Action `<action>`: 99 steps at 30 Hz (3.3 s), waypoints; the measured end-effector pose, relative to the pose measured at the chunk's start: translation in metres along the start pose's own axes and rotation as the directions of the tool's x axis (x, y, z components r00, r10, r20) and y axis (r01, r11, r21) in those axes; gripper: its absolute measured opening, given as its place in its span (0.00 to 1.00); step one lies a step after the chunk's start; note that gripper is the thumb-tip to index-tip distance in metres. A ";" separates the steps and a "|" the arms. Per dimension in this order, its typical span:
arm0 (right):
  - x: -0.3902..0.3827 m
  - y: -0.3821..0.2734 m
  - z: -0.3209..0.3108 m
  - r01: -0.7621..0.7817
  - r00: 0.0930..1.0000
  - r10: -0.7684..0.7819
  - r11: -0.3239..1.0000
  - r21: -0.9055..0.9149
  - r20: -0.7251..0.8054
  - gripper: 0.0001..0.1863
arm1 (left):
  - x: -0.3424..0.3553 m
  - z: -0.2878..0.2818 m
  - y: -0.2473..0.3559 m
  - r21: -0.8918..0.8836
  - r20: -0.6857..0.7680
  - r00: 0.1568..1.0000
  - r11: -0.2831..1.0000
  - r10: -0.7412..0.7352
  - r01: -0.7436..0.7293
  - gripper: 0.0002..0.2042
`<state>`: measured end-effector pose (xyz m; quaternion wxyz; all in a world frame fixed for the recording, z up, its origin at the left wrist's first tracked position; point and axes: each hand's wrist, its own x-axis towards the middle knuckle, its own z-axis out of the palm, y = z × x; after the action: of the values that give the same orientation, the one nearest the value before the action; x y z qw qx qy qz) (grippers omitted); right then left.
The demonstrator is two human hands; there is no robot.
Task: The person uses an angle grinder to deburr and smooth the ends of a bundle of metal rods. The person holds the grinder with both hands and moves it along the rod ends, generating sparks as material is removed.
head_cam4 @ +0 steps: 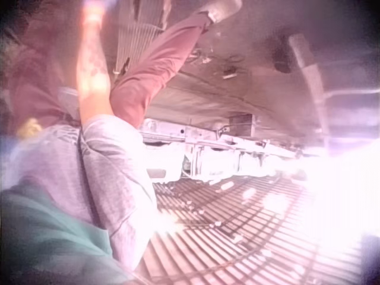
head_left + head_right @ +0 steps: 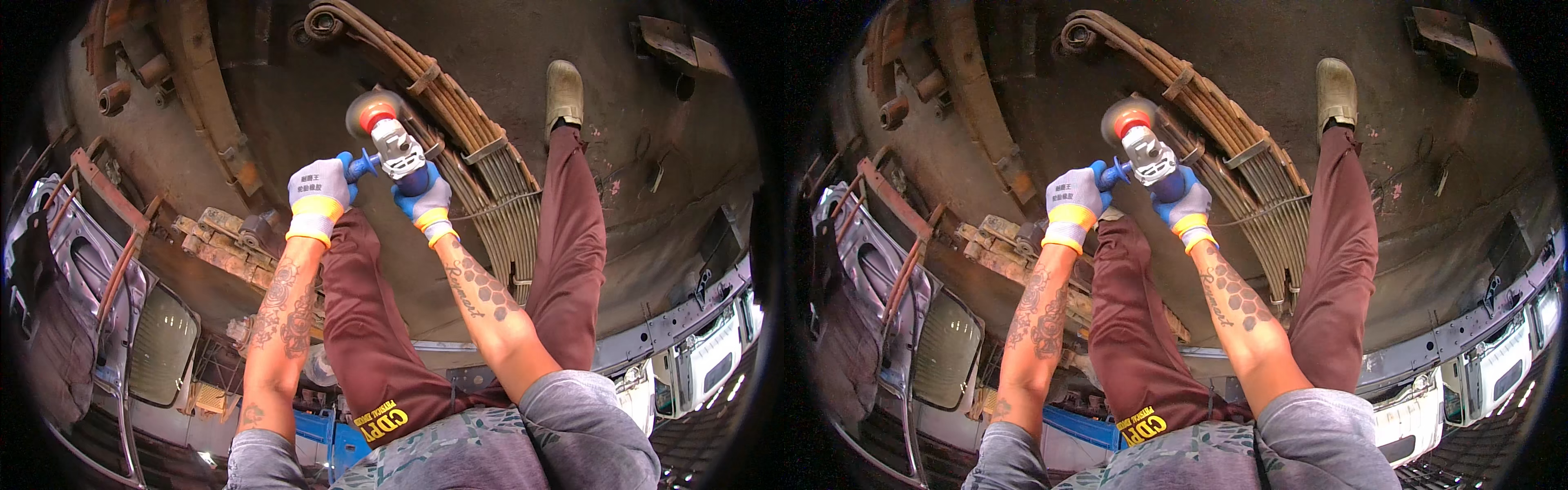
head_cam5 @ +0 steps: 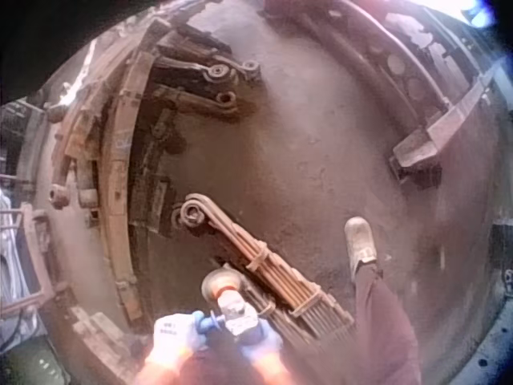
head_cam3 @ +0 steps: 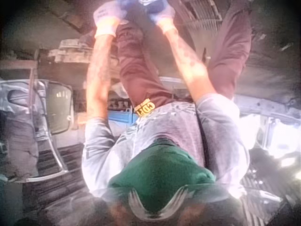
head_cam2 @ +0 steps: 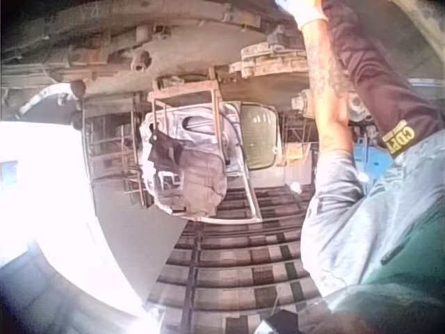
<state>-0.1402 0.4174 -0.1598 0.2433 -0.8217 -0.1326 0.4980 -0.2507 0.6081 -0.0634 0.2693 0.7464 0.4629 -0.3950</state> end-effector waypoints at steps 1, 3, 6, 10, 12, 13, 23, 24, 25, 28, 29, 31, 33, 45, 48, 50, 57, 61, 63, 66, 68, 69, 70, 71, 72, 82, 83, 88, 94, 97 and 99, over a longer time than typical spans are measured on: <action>0.000 0.001 0.003 -0.020 1.000 0.020 0.999 -0.025 -0.008 0.30 | 0.002 -0.002 -0.002 -0.001 0.004 1.000 1.000 0.001 -0.001 0.12; -0.002 0.005 0.002 -0.075 0.997 0.075 0.997 -0.012 -0.020 0.34 | 0.005 0.000 0.001 0.008 -0.017 0.999 0.999 0.052 -0.051 0.12; -0.001 0.005 0.004 -0.088 0.996 0.090 0.994 0.063 -0.025 0.36 | 0.006 -0.003 0.003 0.011 -0.036 0.997 0.998 0.065 -0.065 0.11; 0.000 0.002 0.002 -0.066 0.997 0.070 0.989 0.131 -0.027 0.33 | 0.009 -0.005 0.004 0.017 -0.030 0.996 0.997 0.079 -0.078 0.11; -0.001 -0.004 0.003 -0.075 0.996 0.083 0.954 0.291 -0.015 0.31 | 0.010 -0.005 0.006 0.037 -0.054 0.992 0.993 0.113 -0.111 0.12; 0.002 -0.003 0.001 -0.087 0.995 0.095 0.904 0.419 0.003 0.30 | 0.011 -0.007 0.010 0.046 -0.066 0.989 0.990 0.135 -0.132 0.12; 0.004 0.000 0.004 -0.122 0.992 0.123 0.992 0.035 -0.013 0.35 | 0.007 -0.009 0.004 0.016 -0.027 0.996 0.996 0.083 -0.083 0.12; 0.002 0.001 0.005 -0.133 0.991 0.133 0.991 0.030 -0.008 0.33 | 0.007 -0.011 0.004 0.016 -0.008 0.997 0.997 0.073 -0.073 0.12; -0.001 -0.002 0.004 -0.140 0.990 0.140 0.990 0.022 0.001 0.31 | 0.006 -0.012 0.003 0.011 0.008 0.998 0.998 0.059 -0.059 0.12; -0.017 -0.019 -0.013 -0.114 0.988 0.127 0.984 -0.136 0.091 0.32 | -0.013 -0.003 -0.006 -0.058 0.053 0.998 0.997 -0.038 0.041 0.11; -0.017 -0.017 -0.019 -0.070 0.990 0.091 0.981 -0.183 0.109 0.33 | -0.016 0.006 -0.007 -0.086 0.045 0.997 0.994 -0.061 0.065 0.11; -0.023 -0.020 -0.025 -0.030 0.985 0.070 0.971 -0.239 0.160 0.36 | -0.031 0.015 -0.008 -0.130 0.052 0.991 0.983 -0.124 0.130 0.10; -0.031 -0.030 -0.030 -0.017 0.976 0.073 0.965 -0.261 0.207 0.36 | -0.046 0.013 -0.014 -0.147 0.043 0.987 0.976 -0.153 0.158 0.10; -0.071 -0.124 -0.035 0.215 0.976 -0.165 0.807 -0.550 0.139 0.27 | -0.109 -0.003 -0.079 -0.448 -0.124 0.986 0.893 -0.113 0.046 0.11; -0.089 -0.161 -0.016 0.237 0.968 -0.139 0.784 -0.574 0.209 0.26 | -0.125 -0.014 -0.111 -0.505 -0.130 0.983 0.862 -0.132 0.049 0.11; -0.084 -0.159 -0.001 0.328 0.944 -0.279 0.725 -0.606 0.176 0.27 | -0.128 -0.011 -0.124 -0.531 -0.171 0.978 0.848 -0.120 0.012 0.12; -0.057 -0.165 0.035 0.478 0.875 -0.326 0.705 -0.523 0.359 0.28 | -0.119 0.001 -0.168 -0.463 -0.160 0.974 0.883 -0.163 0.072 0.23; -0.078 -0.201 0.017 0.477 0.855 -0.312 0.788 -0.390 0.414 0.28 | -0.128 0.001 -0.165 -0.469 -0.181 0.963 0.878 -0.198 0.092 0.24; -0.080 -0.199 0.003 0.480 0.863 -0.337 0.779 -0.403 0.376 0.26 | -0.128 -0.006 -0.150 -0.425 -0.185 0.964 0.900 -0.192 0.098 0.24; -0.074 -0.163 -0.006 0.447 0.893 -0.325 0.712 -0.541 0.310 0.28 | -0.131 -0.010 -0.133 -0.343 -0.177 0.978 0.938 -0.110 0.044 0.23; -0.084 -0.142 -0.013 0.423 0.904 -0.334 0.791 -0.443 0.266 0.28 | -0.138 -0.024 -0.116 -0.297 -0.135 0.987 0.954 -0.086 0.043 0.22; -0.082 -0.140 -0.027 0.391 0.918 -0.311 0.814 -0.430 0.247 0.30 | -0.140 -0.032 -0.094 -0.242 -0.144 0.986 0.969 -0.088 0.051 0.20; -0.088 -0.133 -0.038 0.328 0.941 -0.255 0.844 -0.423 0.222 0.33 | -0.135 -0.027 -0.086 -0.232 -0.172 0.982 0.972 -0.075 0.033 0.19; -0.086 -0.129 -0.038 0.292 0.952 -0.216 0.848 -0.442 0.215 0.34 | -0.139 -0.023 -0.084 -0.229 -0.169 0.984 0.973 -0.056 0.016 0.18; -0.101 -0.115 -0.037 0.279 0.957 -0.223 0.882 -0.379 0.186 0.30 | -0.142 -0.020 -0.084 -0.225 -0.167 0.985 0.974 -0.036 -0.002 0.18; -0.135 -0.078 -0.050 0.105 0.994 -0.093 0.965 -0.239 0.062 0.36 | -0.154 -0.049 -0.041 -0.042 -0.065 0.995 0.997 0.070 -0.072 0.15; -0.136 -0.073 -0.047 0.104 0.995 -0.101 0.972 -0.209 0.022 0.36 | -0.153 -0.050 -0.041 -0.039 -0.069 0.993 0.995 0.091 -0.094 0.15; -0.126 -0.071 -0.046 0.193 0.975 -0.205 0.972 -0.132 -0.084 0.36 | -0.135 -0.057 -0.052 -0.040 -0.174 0.947 0.958 0.272 -0.282 0.16; -0.105 -0.073 -0.040 0.289 0.946 -0.299 0.953 -0.092 -0.123 0.34 | -0.112 -0.080 -0.066 0.053 -0.189 0.919 0.938 0.347 -0.343 0.18; -0.098 -0.094 -0.016 0.222 0.936 -0.255 0.963 -0.155 -0.244 0.34 | -0.098 -0.099 -0.077 0.039 -0.170 0.912 0.927 0.373 -0.372 0.17; -0.088 -0.094 0.003 0.227 0.914 -0.253 0.967 -0.118 -0.318 0.33 | -0.073 -0.103 -0.079 0.157 -0.222 0.889 0.914 0.401 -0.373 0.17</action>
<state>-0.1819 0.4571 -0.0448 0.2890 -0.8798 -0.2093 0.3139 -0.3063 0.6860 0.0504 0.2410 0.8810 0.3123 -0.2612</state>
